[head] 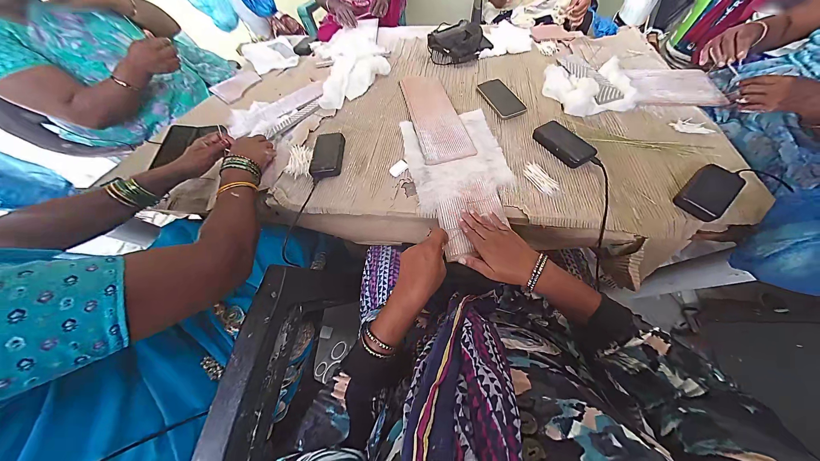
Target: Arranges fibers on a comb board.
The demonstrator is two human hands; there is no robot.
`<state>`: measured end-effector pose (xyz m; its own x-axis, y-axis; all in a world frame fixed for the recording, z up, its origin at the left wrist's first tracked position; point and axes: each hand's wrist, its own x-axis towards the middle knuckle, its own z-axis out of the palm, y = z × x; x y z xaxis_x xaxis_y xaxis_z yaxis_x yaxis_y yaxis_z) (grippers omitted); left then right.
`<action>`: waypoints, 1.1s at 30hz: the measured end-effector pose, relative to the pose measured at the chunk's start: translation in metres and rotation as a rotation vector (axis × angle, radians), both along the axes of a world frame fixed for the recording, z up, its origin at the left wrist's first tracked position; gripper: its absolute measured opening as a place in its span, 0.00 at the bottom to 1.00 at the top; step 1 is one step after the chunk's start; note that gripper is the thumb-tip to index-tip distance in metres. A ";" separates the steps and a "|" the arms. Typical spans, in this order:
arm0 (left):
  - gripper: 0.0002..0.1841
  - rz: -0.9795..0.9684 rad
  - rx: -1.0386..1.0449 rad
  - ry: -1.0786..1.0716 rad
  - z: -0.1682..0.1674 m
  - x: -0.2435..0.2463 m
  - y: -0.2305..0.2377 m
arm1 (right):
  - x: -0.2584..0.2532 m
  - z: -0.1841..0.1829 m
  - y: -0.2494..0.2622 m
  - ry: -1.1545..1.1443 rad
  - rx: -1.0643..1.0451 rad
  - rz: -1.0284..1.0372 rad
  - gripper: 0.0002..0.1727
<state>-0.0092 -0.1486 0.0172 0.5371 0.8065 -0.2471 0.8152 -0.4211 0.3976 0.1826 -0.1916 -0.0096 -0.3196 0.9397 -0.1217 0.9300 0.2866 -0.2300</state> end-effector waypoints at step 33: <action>0.16 -0.034 0.216 -0.213 -0.017 -0.016 0.002 | -0.002 0.011 -0.005 -0.001 0.022 -0.122 0.43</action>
